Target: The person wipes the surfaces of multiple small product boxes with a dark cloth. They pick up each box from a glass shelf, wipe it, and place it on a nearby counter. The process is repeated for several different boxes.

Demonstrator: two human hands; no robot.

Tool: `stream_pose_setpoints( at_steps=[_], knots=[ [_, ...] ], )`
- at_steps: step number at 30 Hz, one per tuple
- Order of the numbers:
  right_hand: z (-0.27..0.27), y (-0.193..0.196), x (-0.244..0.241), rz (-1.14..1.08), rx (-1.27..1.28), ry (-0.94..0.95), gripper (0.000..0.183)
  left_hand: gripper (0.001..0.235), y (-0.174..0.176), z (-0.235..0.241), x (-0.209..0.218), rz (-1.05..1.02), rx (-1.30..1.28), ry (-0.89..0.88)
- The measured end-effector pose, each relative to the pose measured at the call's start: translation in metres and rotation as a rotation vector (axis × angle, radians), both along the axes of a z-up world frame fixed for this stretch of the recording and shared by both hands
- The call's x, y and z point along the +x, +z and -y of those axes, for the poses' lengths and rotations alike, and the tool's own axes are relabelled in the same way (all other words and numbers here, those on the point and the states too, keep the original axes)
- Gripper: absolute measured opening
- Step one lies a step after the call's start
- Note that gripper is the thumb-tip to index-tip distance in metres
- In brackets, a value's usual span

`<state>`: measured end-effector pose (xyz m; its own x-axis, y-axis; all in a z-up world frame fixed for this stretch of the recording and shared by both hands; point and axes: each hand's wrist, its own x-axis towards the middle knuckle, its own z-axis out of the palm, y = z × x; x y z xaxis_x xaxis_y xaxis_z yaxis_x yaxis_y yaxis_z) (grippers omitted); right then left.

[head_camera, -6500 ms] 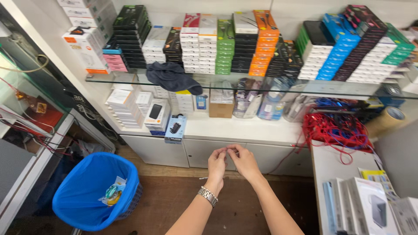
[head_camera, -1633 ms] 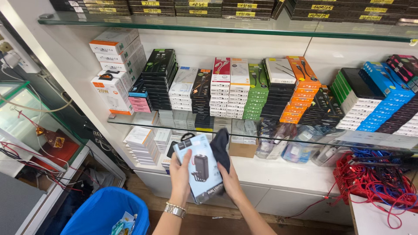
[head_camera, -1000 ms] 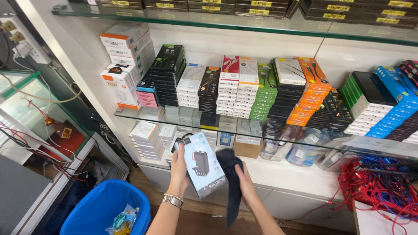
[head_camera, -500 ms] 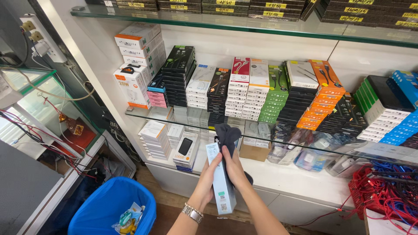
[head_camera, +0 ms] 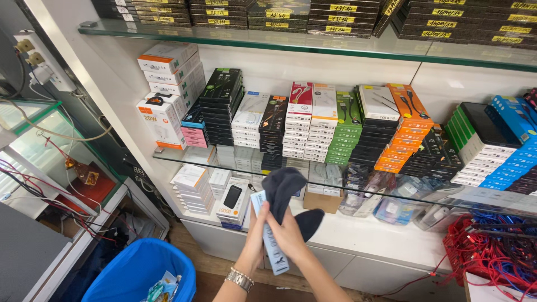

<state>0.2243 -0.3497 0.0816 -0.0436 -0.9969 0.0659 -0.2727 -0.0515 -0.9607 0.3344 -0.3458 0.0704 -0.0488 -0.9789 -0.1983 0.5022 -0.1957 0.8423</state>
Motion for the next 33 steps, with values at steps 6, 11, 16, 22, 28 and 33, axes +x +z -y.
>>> stream_pose_setpoints(
  at_steps=[6,11,16,22,28,33],
  knots=[
    [-0.011,-0.033,-0.010,-0.225,-0.158,0.174,0.071,0.067,0.013,0.023,0.020,-0.503,0.056,0.096],
    [-0.004,-0.008,-0.030,-0.275,-0.097,0.224,0.059,0.072,0.006,0.023,0.054,-0.570,0.015,0.326],
    [0.067,0.064,-0.013,-0.620,-0.357,0.285,0.058,0.078,-0.009,0.028,0.077,-0.644,0.124,0.495],
    [0.157,0.097,0.011,-1.170,-0.676,0.407,0.067,0.078,-0.002,0.039,0.093,-0.666,0.187,0.433],
    [0.185,0.040,0.016,-0.898,-0.824,0.403,0.064,0.063,0.013,0.045,0.101,-0.575,0.163,0.254],
    [0.193,0.022,0.000,-0.513,-0.668,0.300,0.028,0.056,0.012,0.052,0.086,-0.553,0.128,0.229]
  ],
)
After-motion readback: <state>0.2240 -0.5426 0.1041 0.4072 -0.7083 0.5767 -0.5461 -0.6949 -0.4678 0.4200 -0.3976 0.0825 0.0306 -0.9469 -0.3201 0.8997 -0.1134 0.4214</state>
